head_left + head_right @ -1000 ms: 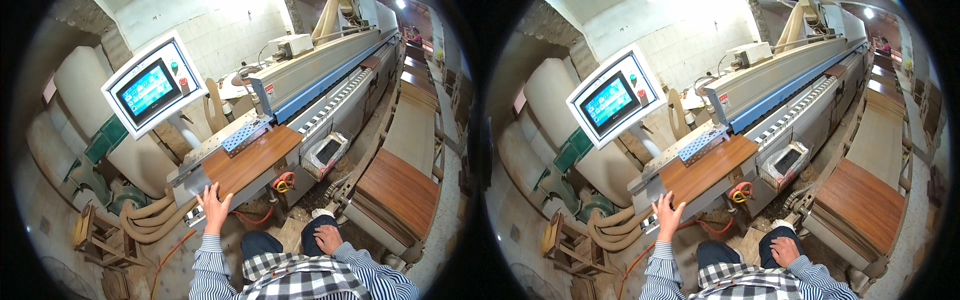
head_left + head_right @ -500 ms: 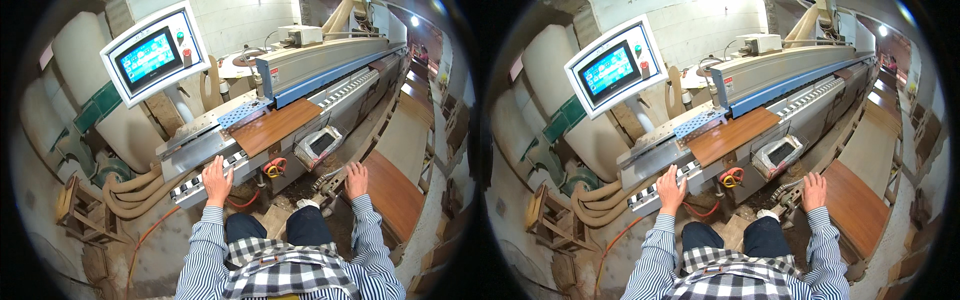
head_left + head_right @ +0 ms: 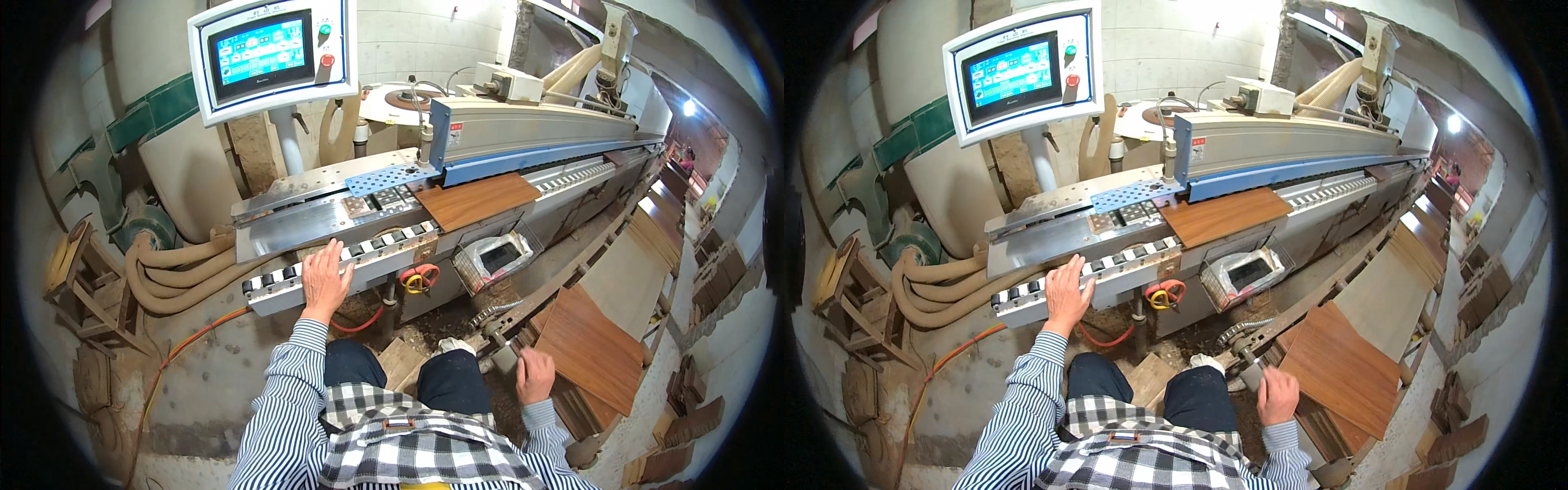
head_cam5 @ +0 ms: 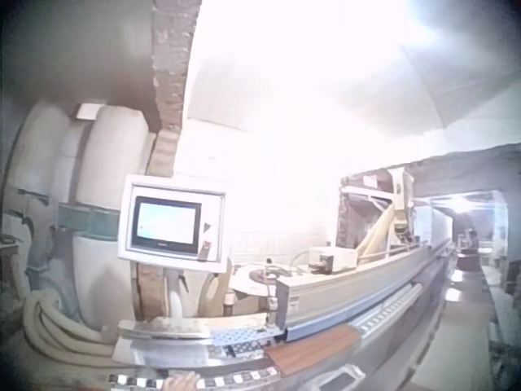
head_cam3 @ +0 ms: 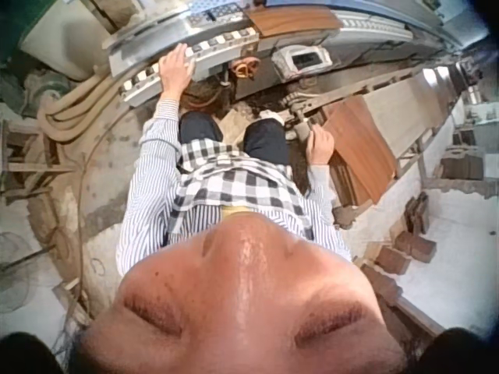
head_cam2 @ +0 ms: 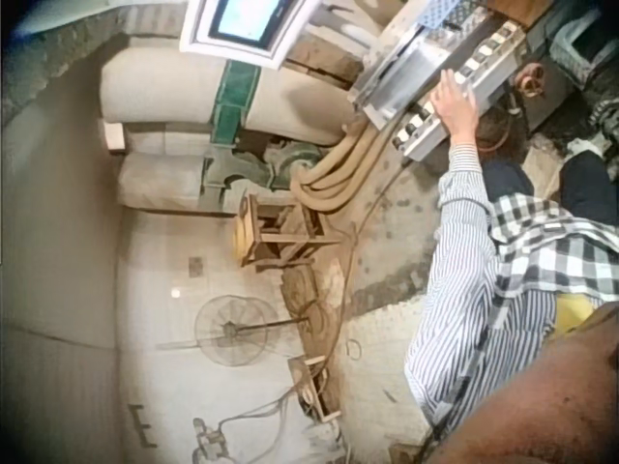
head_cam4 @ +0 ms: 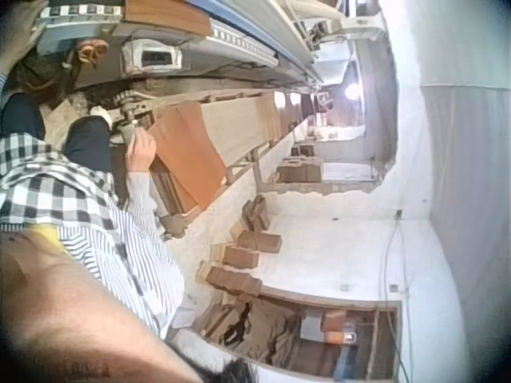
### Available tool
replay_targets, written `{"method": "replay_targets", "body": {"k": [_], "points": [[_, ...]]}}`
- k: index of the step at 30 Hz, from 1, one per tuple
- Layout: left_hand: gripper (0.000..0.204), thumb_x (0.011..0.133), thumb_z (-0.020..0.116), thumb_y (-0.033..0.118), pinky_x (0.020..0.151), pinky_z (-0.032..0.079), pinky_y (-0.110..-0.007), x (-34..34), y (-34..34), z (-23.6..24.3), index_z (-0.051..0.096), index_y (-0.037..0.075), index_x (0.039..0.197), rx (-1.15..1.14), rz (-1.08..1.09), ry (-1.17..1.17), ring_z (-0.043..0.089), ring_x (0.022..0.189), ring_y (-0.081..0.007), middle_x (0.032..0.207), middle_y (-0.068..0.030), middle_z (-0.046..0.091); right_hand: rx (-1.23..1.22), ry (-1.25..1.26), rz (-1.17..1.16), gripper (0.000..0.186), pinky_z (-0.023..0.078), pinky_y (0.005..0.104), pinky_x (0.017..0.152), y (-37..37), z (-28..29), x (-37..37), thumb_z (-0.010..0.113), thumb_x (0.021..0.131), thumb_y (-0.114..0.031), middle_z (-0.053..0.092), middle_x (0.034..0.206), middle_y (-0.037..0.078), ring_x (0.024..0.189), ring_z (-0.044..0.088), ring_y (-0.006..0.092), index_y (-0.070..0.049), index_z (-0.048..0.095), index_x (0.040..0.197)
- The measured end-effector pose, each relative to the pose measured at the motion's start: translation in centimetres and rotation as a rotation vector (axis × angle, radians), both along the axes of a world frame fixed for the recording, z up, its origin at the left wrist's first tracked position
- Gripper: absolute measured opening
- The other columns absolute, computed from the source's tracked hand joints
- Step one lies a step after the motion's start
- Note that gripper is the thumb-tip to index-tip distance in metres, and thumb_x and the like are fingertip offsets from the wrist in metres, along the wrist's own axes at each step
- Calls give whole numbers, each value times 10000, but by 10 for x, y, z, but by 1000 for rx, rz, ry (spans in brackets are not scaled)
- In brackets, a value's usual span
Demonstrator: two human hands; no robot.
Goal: The person operates a wood planer machine, feeding rectangular wooden planks through the machine one at a time. They guide each plank with both hands, retrieve the processed plank from the output side, and place it onto a growing stack.
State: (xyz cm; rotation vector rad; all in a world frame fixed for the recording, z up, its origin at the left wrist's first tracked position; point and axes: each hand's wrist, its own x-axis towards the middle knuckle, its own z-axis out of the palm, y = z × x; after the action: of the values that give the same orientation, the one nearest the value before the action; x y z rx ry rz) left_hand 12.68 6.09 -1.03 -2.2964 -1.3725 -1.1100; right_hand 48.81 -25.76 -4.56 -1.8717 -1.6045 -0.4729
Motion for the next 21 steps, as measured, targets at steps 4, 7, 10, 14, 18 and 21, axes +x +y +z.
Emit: {"method": "replay_targets", "body": {"k": [4,7,10,14,18,21], "points": [[532,847,687,290,1035,343,-436,1,1,0,522,84,1308,2,-12,2,537,1169,-272,1337,-108,563,123,1300,-243,371,464,271,519,-28,-44,13,617,948,-386,660,686,24,570,576,90,-20,678,947],[532,846,689,289,1035,342,-437,-2,1,-1,522,85,1308,13,-9,-1,537,1170,-274,1334,-109,564,688,1917,-354,326,460,223,507,-41,-39,35,672,902,-422,677,713,35,553,587,82,-105,619,849],[531,845,690,288,1034,341,-438,-1,1,-2,524,85,1306,19,-12,-3,536,1171,-274,1332,-110,565,751,1839,-359,291,469,227,508,-44,-50,49,703,884,-397,668,697,26,554,594,90,-133,596,826],[521,845,687,285,1034,340,-438,1,2,-2,531,83,1299,7,-7,-9,534,1174,-272,1332,-108,564,512,1944,-162,256,515,244,559,-43,-52,33,671,913,-348,700,756,55,618,632,105,-101,640,853],[513,844,687,283,1037,338,-439,1,1,1,539,83,1292,-8,-15,-8,532,1176,-270,1334,-106,563,411,2152,-11,309,537,311,601,-48,-39,-5,664,903,-391,715,862,93,677,660,179,-92,653,981],[516,847,685,290,1043,336,-440,-2,2,-1,536,84,1296,-15,-28,-4,530,1177,-274,1342,-109,556,740,2049,-198,377,493,295,569,-65,-50,1,721,836,-444,650,812,26,612,585,158,-146,620,1045]]}}
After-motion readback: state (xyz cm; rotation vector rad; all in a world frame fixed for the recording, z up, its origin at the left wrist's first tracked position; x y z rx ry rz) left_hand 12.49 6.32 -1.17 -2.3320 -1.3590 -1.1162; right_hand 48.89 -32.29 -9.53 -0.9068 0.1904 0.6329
